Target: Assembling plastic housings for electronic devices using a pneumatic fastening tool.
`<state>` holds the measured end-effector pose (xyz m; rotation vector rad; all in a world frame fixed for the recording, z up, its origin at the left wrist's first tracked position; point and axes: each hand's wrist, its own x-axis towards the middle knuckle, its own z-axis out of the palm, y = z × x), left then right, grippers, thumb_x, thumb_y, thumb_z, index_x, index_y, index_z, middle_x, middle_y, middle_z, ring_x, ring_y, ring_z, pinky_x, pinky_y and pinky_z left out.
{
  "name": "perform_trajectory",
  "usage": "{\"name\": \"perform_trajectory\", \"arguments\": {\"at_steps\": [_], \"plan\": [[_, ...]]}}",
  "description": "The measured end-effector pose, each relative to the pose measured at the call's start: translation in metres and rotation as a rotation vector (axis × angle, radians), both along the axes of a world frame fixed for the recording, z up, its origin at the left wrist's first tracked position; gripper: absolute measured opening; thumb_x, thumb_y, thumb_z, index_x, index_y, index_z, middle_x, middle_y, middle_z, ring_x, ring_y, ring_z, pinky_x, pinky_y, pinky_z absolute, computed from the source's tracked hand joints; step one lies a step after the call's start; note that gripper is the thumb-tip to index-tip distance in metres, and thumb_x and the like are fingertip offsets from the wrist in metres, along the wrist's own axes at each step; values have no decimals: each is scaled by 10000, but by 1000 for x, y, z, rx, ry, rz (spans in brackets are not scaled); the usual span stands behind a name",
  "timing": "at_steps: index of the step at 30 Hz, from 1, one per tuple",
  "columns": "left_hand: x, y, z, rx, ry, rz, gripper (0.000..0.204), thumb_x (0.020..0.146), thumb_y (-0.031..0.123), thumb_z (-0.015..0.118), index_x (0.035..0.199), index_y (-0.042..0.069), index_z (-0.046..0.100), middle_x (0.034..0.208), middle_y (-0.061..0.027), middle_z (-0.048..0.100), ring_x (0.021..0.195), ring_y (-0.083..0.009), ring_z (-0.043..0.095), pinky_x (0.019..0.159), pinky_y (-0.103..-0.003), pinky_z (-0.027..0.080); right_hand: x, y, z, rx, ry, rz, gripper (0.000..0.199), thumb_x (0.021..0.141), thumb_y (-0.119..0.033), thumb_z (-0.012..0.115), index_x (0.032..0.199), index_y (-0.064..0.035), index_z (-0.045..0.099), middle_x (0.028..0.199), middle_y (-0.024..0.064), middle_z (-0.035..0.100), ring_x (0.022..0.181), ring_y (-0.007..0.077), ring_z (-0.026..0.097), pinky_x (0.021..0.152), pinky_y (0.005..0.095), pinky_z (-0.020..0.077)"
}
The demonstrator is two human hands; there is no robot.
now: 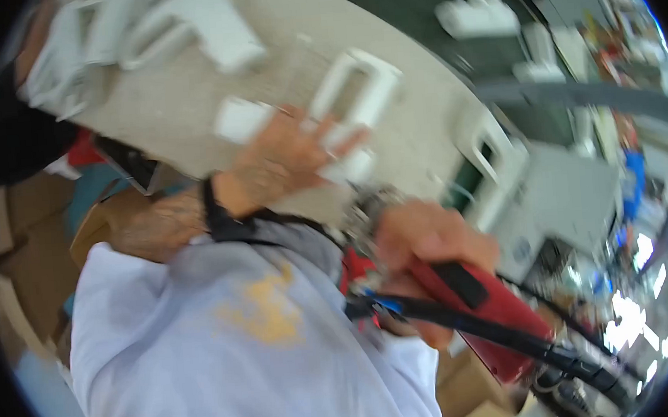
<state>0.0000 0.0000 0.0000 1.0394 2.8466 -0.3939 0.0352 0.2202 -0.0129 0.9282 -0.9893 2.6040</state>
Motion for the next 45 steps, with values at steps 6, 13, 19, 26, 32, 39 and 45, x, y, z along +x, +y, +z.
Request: {"name": "perform_trajectory", "arguments": {"at_steps": [6, 13, 19, 26, 32, 39, 45], "plan": [[10, 46, -29, 257, 49, -83, 912, 748, 526, 743, 1499, 198, 343, 1231, -115, 550, 1071, -342, 581, 958, -522, 441, 25, -1, 34, 172, -246, -544, 589, 867, -609, 654, 1021, -59, 510, 705, 55, 461, 590, 173, 432, 534, 313, 365], [11, 54, -68, 528, 177, -57, 973, 811, 606, 664, 1532, 116, 231, 1293, -207, 500, 1074, -383, 564, 955, -544, 403, 4, 12, 95, 491, -161, -601, 665, 962, -661, 474, 1127, -19, 532, 669, 75, 475, 552, 216, 455, 500, 356, 402], [-6, 74, -80, 558, 194, -83, 973, 812, 588, 660, 1531, 102, 221, 1299, -200, 489, 1068, -378, 565, 973, -535, 387, -40, 117, 114, 645, 205, 67, 597, 1016, -583, 373, 1142, -13, 498, 762, 124, 518, 671, 266, 535, 625, 432, 478], [-10, 93, -70, 609, 233, -34, 950, 738, 596, 705, 1456, 75, 364, 1218, -169, 529, 1061, -363, 563, 968, -539, 379, -43, 87, 121, 329, 136, -38, 481, 1019, -475, 404, 1057, -10, 521, 781, 133, 547, 754, 285, 576, 694, 436, 491], [2, 81, -53, 644, 79, -12, 668, 787, 416, 707, 1241, -40, 529, 922, -89, 634, 858, -243, 622, 874, -383, 456, -12, 75, 109, 17, -240, -260, 649, 834, -598, 718, 1096, -26, 556, 677, -15, 384, 625, 120, 354, 575, 282, 268], [4, 74, -39, 608, -32, 100, 753, 728, 432, 789, 1295, 34, 491, 1147, -110, 565, 989, -283, 599, 938, -426, 445, -40, 42, 111, 487, 108, -337, 860, 892, -765, 480, 1201, 34, 554, 655, 35, 465, 509, 151, 449, 450, 300, 360], [3, 81, -39, 619, -136, 136, 769, 724, 395, 787, 1342, 54, 482, 1236, -106, 550, 1025, -305, 580, 976, -447, 420, -46, 47, 101, 488, 102, -333, 866, 891, -766, 483, 1201, 40, 547, 645, 55, 495, 492, 168, 474, 429, 312, 380]]}}
